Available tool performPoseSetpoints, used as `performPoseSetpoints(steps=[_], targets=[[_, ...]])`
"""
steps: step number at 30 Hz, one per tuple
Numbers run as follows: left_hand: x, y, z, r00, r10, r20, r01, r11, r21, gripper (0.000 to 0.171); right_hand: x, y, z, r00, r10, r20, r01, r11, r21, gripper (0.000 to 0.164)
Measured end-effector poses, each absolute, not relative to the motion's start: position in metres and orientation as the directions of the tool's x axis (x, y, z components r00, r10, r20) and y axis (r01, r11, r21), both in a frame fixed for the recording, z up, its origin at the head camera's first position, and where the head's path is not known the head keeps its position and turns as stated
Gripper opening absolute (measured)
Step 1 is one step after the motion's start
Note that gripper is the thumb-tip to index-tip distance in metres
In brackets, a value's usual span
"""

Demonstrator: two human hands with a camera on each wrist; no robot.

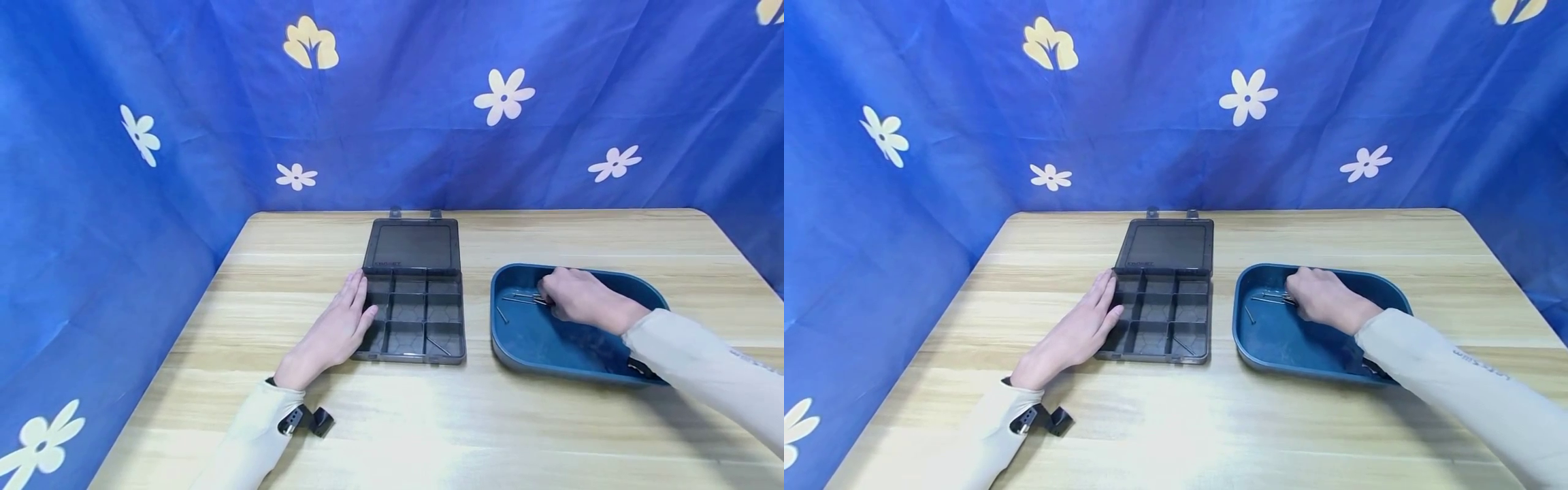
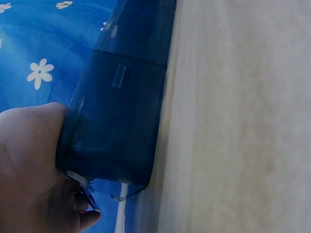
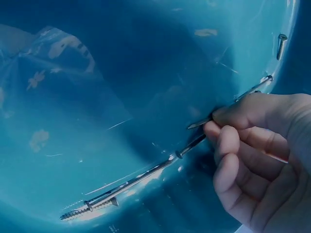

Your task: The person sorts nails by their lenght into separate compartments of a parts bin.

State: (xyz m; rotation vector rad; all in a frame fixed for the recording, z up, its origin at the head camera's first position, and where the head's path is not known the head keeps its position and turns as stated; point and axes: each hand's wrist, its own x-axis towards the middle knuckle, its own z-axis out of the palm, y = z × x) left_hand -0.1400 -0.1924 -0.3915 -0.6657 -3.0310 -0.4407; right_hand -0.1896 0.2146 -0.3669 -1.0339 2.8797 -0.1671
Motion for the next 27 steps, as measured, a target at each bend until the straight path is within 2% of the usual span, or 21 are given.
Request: performPoseSetpoints(steps=[6,14,27], targets=[[-0.139,-0.191,-0.39,-0.906,0.415,0.076,0.42,0.866,0.272,0.062,-0.187,0.216,-0.366,-0.795,-0.601,-0.083,-0.588,0.797,-0.136,0.037],[-0.138,-0.19,-0.391,-0.908,0.412,0.072,0.416,0.868,0.273,0.062,-0.186,0.222,-0.365,-0.796,-0.59,-0.14,-0.546,0.798,-0.255,0.033],[-0.137,-0.193,-0.391,-0.915,0.397,0.064,0.399,0.877,0.268,0.063,-0.186,0.211,-0.335,-0.806,-0.586,-0.086,-0.56,0.802,-0.208,0.025]])
